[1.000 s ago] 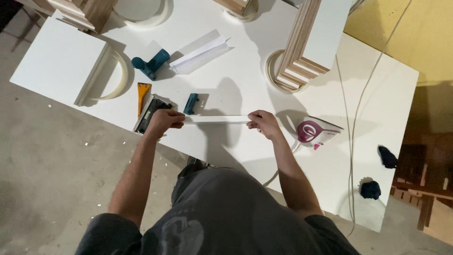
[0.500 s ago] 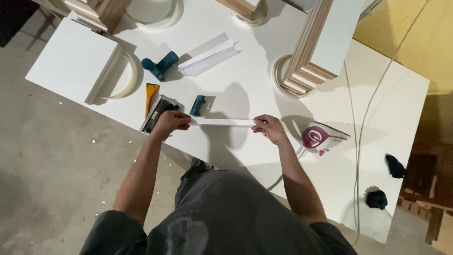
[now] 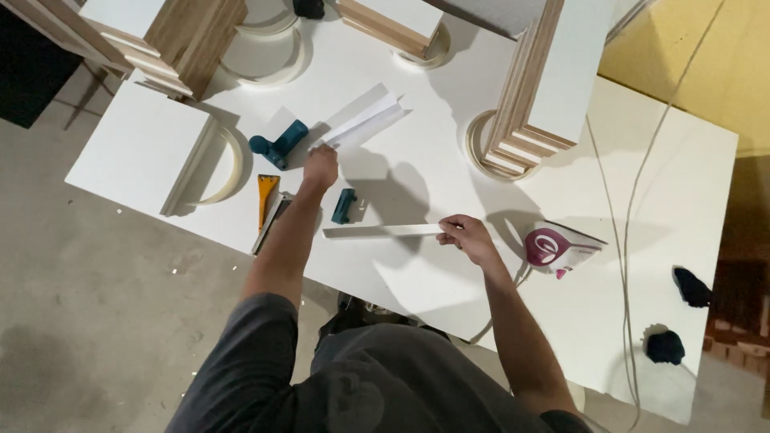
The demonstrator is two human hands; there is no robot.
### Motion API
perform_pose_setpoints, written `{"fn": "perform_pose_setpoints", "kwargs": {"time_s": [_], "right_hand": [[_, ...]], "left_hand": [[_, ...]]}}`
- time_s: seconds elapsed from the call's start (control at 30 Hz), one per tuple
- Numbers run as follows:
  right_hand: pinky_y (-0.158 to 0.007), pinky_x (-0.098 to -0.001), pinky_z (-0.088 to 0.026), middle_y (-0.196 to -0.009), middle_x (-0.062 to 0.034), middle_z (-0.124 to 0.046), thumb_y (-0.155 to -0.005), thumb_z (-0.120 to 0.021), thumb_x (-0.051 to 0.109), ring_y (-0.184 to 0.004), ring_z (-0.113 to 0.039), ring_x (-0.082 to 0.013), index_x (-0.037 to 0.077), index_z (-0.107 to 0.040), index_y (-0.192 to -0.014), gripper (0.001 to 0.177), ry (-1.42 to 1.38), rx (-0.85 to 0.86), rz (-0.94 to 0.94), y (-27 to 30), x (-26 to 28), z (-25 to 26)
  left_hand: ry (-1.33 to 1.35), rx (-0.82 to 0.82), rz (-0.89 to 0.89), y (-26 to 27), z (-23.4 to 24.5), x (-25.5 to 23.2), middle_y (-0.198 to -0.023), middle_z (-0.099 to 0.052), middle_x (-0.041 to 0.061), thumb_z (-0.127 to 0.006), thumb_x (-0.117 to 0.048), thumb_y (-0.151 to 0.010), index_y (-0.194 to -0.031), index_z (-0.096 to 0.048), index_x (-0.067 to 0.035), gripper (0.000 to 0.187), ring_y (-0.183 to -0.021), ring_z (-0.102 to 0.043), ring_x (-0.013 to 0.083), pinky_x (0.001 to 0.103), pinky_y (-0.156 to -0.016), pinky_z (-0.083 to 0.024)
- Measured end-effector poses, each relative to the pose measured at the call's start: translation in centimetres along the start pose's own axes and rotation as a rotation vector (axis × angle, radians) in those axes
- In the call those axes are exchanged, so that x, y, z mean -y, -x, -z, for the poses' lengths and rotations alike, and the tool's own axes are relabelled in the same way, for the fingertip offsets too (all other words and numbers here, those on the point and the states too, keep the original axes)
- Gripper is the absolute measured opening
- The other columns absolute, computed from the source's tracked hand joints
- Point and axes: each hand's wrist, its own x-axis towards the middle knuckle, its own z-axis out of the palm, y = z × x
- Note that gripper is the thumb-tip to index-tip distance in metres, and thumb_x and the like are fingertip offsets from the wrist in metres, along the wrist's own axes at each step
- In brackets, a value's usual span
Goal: The person measures a wooden board with a ruler, then applies a strip of edge banding to the board's edge. They use a household iron to press the banding onto the wood. Finally, they trim the excess banding using a utility knife and a specialized edge trimmer tool.
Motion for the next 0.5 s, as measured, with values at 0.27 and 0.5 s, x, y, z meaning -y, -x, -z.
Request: {"fn": "perform_pose_setpoints", "kwargs": {"time_s": [0.27, 0.5], "right_hand": [[-0.046, -0.0195, -0.04, -0.084, -0.0147, -0.067, -0.094, -0.075, 0.016, -0.072, -0.078, -0.0254, -0.007, -0.067, -0.117, 0.033, 0.034, 0.006, -0.015, 0.4, 0.9, -0.2], [-0.055, -0.0255, -0.054, -0.084, -0.0151, -0.063, -0.092, -0.077, 0.011, -0.075, -0.077, -0.0292, -0.009, -0.068, -0.112, 0.03, -0.025, 0.016, -0.005, 0.5, 0.8, -0.1]], "left_hand": [[1.059, -0.125, -0.096, 10.6, 19.1, -6.7, -0.094, -0.062, 0.005, -0.064, -0.006, -0.087, -0.103, -0.078, -0.013, 0.022, -0.078, -0.066, 0.0219, 0.033, -0.07, -0.058], [1.651, 0.464, 0.22, 21.0, 23.3, -3.0, -0.069, -0.063, 0.007, -0.066, 0.002, -0.076, -0.093, -0.075, 0.002, 0.019, -0.056, -0.054, 0.0109, 0.019, -0.051, -0.043]]}}
